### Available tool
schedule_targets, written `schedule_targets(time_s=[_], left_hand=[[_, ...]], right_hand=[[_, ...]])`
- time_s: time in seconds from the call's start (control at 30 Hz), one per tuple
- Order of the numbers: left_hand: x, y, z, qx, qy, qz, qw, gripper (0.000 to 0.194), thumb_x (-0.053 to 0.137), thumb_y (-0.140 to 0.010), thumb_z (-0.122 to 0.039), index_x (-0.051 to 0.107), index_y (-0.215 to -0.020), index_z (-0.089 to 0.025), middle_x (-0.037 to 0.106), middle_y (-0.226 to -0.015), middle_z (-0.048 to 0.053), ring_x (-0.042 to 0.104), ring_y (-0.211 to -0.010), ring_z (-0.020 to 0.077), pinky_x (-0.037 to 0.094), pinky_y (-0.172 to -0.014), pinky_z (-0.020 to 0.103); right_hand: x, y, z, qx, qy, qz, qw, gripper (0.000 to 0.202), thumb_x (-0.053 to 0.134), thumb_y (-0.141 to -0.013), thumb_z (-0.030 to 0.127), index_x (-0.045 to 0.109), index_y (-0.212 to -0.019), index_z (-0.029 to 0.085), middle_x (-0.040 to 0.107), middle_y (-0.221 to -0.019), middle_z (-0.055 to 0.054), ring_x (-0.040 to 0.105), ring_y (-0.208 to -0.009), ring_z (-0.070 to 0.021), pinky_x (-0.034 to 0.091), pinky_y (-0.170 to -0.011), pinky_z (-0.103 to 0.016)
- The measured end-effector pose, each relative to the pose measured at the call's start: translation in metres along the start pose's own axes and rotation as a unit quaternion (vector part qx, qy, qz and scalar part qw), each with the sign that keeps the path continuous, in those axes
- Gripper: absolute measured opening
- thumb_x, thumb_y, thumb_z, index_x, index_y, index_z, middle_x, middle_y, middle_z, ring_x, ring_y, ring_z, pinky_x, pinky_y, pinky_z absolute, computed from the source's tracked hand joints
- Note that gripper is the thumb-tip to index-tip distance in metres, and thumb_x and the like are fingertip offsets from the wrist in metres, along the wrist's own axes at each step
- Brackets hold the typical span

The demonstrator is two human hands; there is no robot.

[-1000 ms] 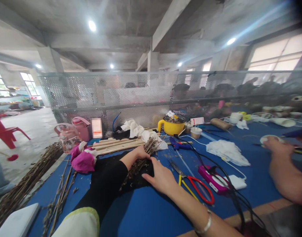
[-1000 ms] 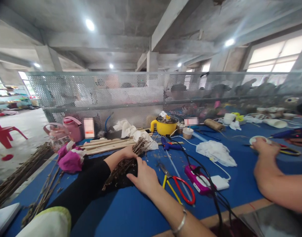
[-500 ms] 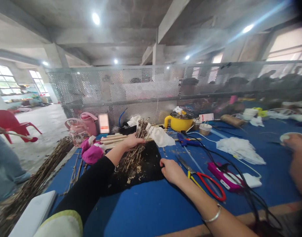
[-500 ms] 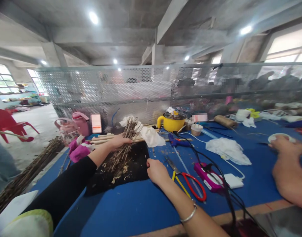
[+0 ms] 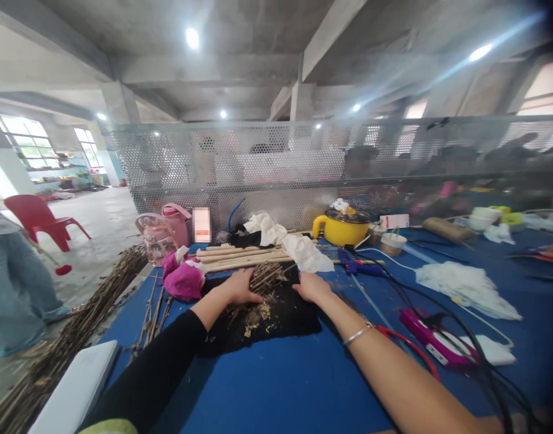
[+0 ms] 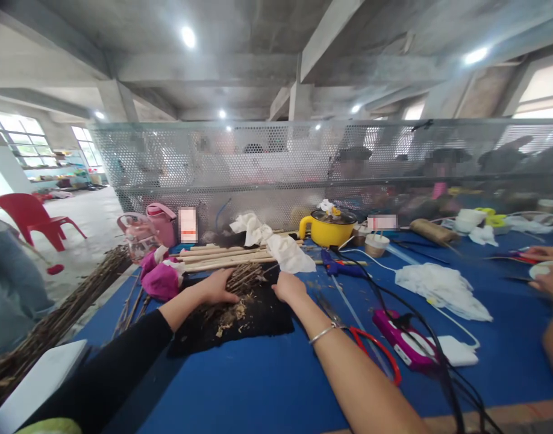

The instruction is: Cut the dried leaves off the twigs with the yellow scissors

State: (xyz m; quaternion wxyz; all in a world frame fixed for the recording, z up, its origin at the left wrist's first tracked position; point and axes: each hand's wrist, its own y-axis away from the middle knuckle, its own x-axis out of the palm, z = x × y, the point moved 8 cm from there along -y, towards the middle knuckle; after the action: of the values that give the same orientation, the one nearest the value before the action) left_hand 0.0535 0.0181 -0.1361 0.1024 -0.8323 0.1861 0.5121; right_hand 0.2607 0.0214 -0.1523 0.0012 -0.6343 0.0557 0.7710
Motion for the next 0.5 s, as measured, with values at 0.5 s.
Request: schedule_targets(time_s=[0.5], left_hand=[[0.012,0.027,0.002,-0.06,-0.108,0.02,0.992,0.083,0.065,-0.062,-0.039,0.029,-0.135,-0.022,0.046,-0.131,0.014,0.046,-0.115,0.0318,0.036,-0.092,0.04]], right_hand=[[-0.035,0.04,0.007,-0.087,0.005,-0.033,0.996,0.011,0.051,-0.079,0.028,0.057,-0.083,0.02,0.065,-0.086,-0.004,0.059,-0.078,-0.0164,0.035,-0.062,-0.024]])
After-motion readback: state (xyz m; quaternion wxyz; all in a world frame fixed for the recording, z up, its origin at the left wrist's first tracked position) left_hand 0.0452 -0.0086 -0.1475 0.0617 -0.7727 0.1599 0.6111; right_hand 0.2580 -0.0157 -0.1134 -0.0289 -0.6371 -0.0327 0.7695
